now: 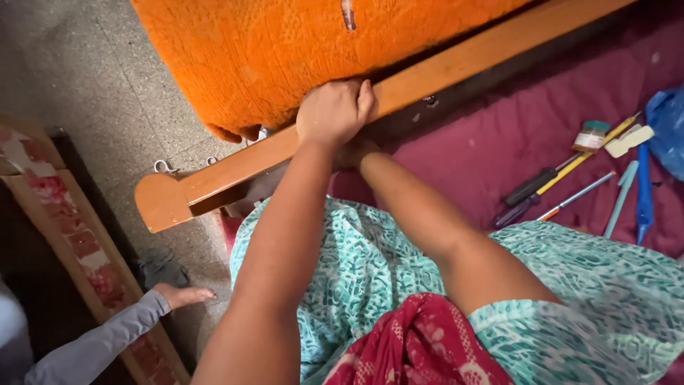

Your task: The recorder uses various tools including screwdrivers, brushes, and markers to repair or maintain a wooden bed frame.

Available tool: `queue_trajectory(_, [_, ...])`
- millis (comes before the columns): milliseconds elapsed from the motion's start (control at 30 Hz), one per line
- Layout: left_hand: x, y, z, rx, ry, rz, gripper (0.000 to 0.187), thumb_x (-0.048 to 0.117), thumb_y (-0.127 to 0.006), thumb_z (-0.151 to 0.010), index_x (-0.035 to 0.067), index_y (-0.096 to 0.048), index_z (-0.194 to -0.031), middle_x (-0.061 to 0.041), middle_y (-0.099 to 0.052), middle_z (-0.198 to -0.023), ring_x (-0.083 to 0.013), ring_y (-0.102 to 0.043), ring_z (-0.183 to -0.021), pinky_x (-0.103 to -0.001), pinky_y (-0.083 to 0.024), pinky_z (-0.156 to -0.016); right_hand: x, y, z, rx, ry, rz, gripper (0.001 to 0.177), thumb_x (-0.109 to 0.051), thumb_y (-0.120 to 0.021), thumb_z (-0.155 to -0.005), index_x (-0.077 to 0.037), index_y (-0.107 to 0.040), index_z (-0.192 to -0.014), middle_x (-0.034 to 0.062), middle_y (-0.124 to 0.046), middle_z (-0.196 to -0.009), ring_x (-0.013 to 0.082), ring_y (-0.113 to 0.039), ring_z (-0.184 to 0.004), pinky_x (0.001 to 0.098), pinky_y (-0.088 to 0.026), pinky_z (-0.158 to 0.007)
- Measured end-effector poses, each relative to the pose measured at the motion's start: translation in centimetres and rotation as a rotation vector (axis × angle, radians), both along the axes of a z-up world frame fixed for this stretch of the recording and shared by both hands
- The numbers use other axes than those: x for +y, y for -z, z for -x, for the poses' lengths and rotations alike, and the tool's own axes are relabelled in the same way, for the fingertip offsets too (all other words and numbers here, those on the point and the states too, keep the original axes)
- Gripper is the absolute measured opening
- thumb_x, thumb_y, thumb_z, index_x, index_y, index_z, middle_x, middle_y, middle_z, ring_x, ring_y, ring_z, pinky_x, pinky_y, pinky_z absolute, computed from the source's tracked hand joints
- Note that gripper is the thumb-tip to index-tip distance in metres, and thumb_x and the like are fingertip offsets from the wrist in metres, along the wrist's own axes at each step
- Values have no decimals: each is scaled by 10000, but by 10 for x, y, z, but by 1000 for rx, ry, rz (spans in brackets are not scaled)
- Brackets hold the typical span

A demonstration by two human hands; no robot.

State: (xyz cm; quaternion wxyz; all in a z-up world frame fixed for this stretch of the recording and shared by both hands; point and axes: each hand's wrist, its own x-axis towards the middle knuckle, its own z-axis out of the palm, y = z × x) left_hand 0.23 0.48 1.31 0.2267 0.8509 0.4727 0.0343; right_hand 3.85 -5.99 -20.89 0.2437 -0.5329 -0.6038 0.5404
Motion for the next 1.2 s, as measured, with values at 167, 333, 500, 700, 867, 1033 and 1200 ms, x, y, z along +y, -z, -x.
queue_trajectory(167, [0, 1, 1, 0, -5, -36, 481, 447, -436, -994, 136, -782, -873, -205, -746, -853, -424, -709, -803, -551, -556, -779, -5, -26, -38, -414, 48, 20, 708, -540, -502, -970, -210, -349, -1577, 87, -353, -1652, 283, -325, -1496, 435, -263, -1200])
queue_trajectory(333, [3, 4, 0, 31, -10, -51, 492, 454, -432, -996, 136, -785, -870, -205, -748, -880, -419, -714, -823, -544, -561, -798, -3, -30, -106, -877, 188, 216, 789, -548, -501, -887, -185, -290, -1555, 191, -304, -1646, 384, -294, -1435, 541, -258, -1111])
queue_trajectory(500, [-2, -3, -1, 26, -19, -4, 502, 469, -432, -984, 135, -788, -867, -206, -746, -890, -424, -708, -858, -557, -551, -812, -47, -28, -224, -1030, 358, 30, 425, -184, -535, -901, -74, -695, -1279, 206, -650, -1320, 442, -540, -1223, 649, -339, -1036])
queue_trajectory(700, [-5, 8, 0, 84, 8, -86, 514, 478, -423, -1008, 104, -771, -953, -230, -738, -906, -447, -700, -859, -579, -542, -804, -161, -192, -375, -800, 740, -392, 148, -184, -737, -1039, -40, -759, -1067, 226, -728, -1011, 393, -714, -907, 478, -556, -791])
queue_trajectory(867, [-11, 11, -1, 94, 41, -189, 516, 475, -427, -1029, 106, -776, -937, -218, -742, -896, -444, -704, -832, -573, -554, -771, -290, -276, -457, -854, 1015, -349, 114, -110, -724, -1014, -19, -741, -1080, 156, -753, -1018, 282, -740, -923, 402, -565, -834])
queue_trajectory(1033, [-11, 29, 2, 145, 56, -269, 523, 454, -415, -1073, 104, -773, -924, -195, -750, -889, -418, -717, -811, -558, -568, -739, -348, -243, -491, -869, 1176, -240, 142, -81, -726, -1027, -19, -752, -1151, 150, -760, -1053, 247, -728, -954, 374, -545, -849])
queue_trajectory(1200, [-10, 23, 3, 162, 57, -255, 518, 448, -416, -1066, 104, -773, -916, -197, -747, -875, -421, -713, -802, -557, -568, -722, -265, -187, -425, -703, 788, -479, 190, -121, -660, -1043, -48, -739, -1199, 168, -726, -1150, 313, -699, -1073, 425, -543, -1010])
